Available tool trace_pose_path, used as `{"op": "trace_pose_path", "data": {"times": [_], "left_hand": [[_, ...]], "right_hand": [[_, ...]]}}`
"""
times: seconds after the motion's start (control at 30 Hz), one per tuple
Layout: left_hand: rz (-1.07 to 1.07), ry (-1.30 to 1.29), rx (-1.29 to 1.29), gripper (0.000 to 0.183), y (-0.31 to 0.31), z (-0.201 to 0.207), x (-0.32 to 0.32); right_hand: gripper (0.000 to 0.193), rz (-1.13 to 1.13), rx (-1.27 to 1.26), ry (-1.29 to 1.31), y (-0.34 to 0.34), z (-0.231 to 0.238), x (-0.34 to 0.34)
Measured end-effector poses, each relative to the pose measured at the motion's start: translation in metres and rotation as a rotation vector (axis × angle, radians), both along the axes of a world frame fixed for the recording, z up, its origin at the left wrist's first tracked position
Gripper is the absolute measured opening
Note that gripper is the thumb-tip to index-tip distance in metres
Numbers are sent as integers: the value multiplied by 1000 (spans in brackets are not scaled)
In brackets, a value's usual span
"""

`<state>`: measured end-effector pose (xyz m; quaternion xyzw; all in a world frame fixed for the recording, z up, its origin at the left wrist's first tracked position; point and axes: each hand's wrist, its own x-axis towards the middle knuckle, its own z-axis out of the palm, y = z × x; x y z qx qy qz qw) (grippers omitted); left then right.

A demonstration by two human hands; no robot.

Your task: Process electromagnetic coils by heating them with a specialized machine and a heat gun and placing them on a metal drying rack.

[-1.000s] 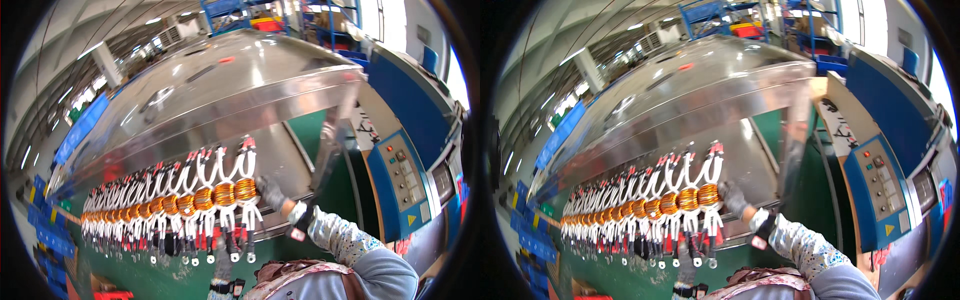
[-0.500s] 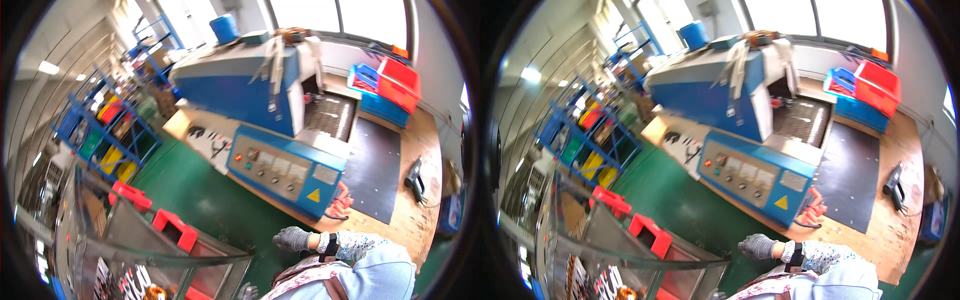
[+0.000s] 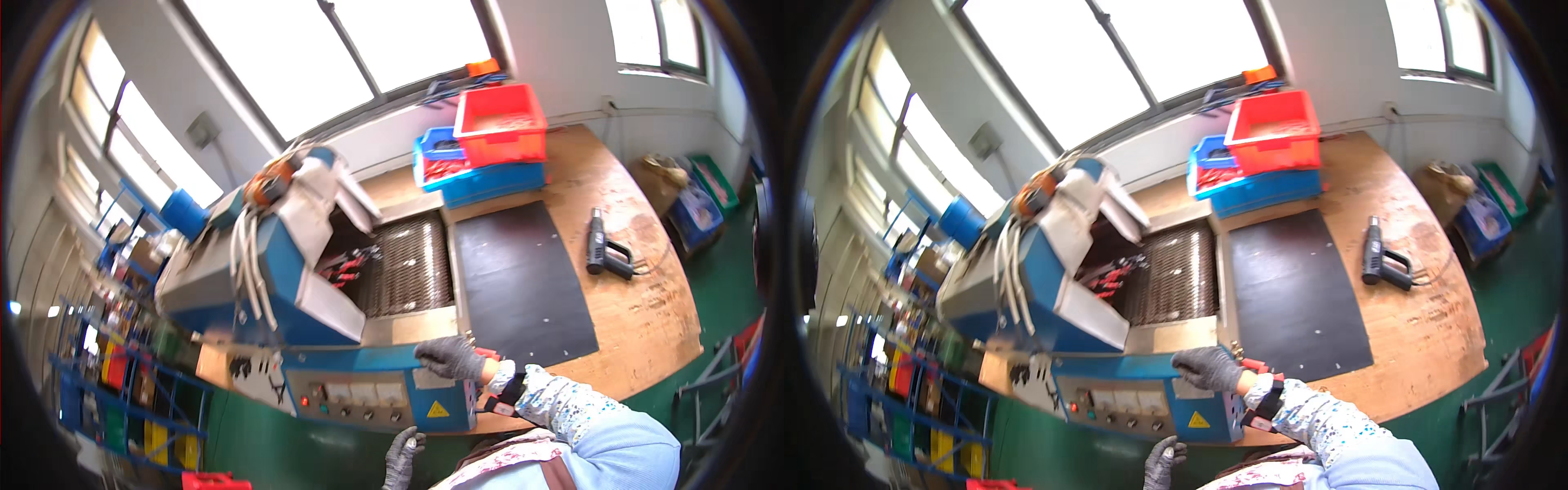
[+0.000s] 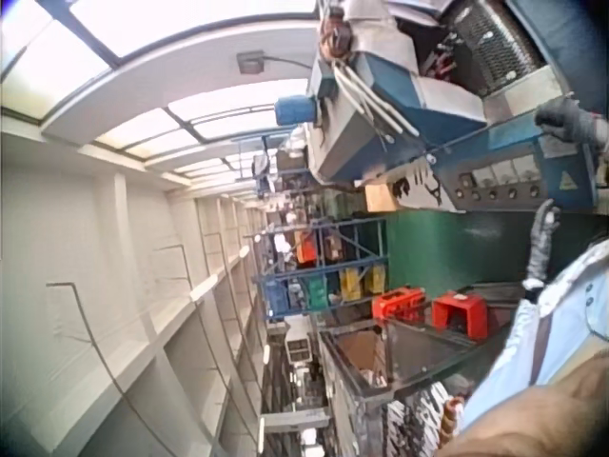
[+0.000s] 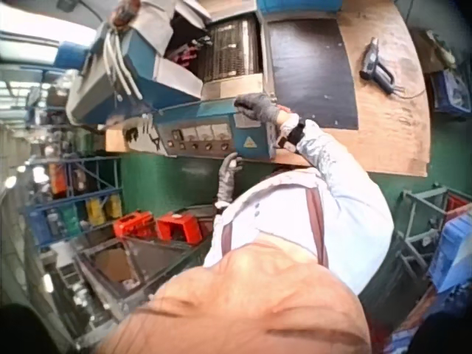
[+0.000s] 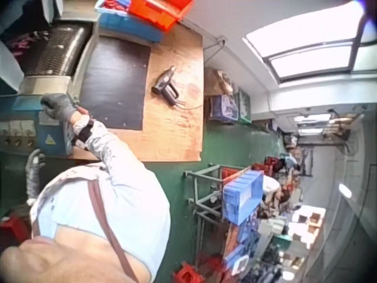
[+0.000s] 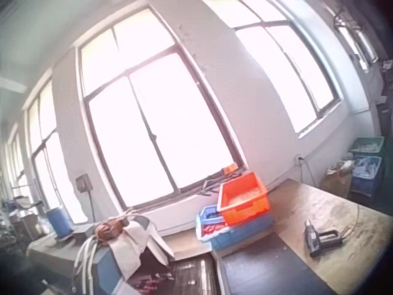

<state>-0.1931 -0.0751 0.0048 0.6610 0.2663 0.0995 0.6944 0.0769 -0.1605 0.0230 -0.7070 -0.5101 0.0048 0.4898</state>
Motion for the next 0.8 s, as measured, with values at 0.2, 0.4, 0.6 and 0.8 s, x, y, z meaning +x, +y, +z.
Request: {"op": "trace_pose_path", "data": {"times": [0.2,0.4,0.6,0.8], "left_hand": [[-191,-143,48,35,29,68,99],[-146,-171,-225,36,58,82,127],[-322,-156,-508,48,95,36,150],[-387,-345,-643,49,106,11,178]], "right_hand": [[17,-57,-69,80,7,-5,18],[12,-147,-35,36,14,1,8],[12,-218,7,63,12,-2,6],[15,-209,84,76,12,5,-1]]}}
